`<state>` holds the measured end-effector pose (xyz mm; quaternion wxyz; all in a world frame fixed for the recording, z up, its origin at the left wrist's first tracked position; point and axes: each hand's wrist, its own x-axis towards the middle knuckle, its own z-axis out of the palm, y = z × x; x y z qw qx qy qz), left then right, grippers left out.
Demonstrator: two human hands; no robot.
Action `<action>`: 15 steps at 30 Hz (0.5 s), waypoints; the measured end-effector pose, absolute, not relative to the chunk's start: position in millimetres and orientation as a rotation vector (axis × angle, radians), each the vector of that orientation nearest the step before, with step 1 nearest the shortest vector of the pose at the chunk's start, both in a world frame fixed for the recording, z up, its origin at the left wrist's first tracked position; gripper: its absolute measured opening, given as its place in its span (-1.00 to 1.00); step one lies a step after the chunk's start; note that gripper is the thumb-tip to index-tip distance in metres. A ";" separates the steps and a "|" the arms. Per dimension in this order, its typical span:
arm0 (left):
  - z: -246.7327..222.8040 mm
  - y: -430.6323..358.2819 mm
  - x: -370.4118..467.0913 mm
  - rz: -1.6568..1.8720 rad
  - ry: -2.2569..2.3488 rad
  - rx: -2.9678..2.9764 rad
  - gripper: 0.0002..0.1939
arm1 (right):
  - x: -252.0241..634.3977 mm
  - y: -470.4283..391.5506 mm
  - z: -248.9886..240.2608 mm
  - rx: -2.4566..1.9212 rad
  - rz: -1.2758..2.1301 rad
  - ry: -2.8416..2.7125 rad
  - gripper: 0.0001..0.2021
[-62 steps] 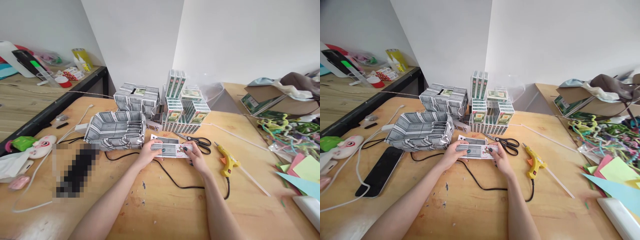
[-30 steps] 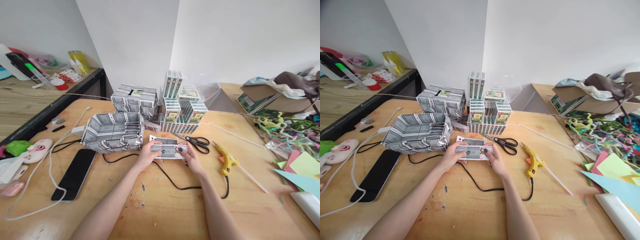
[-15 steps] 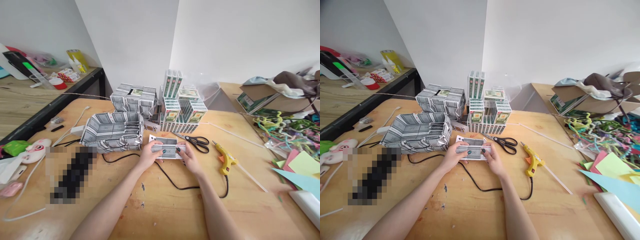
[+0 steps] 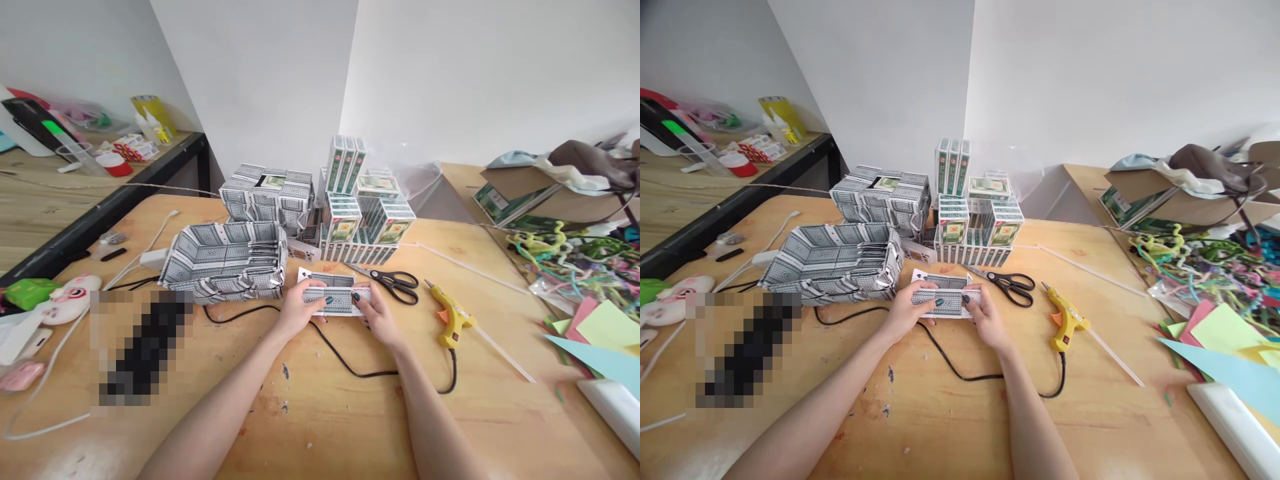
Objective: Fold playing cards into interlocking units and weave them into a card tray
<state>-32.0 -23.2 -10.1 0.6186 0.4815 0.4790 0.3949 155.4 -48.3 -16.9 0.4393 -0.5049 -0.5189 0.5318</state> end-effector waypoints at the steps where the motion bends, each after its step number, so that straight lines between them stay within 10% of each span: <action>1: -10.1 -23.3 -31.9 0.912 1.103 1.110 -0.63 | 155.2 -48.5 -16.0 -1.244 1.330 -1.282 -0.73; 15: -4.0 -25.4 -33.1 0.992 1.057 1.075 -0.49 | 147.8 -49.0 -15.1 -1.166 1.347 -1.101 -0.66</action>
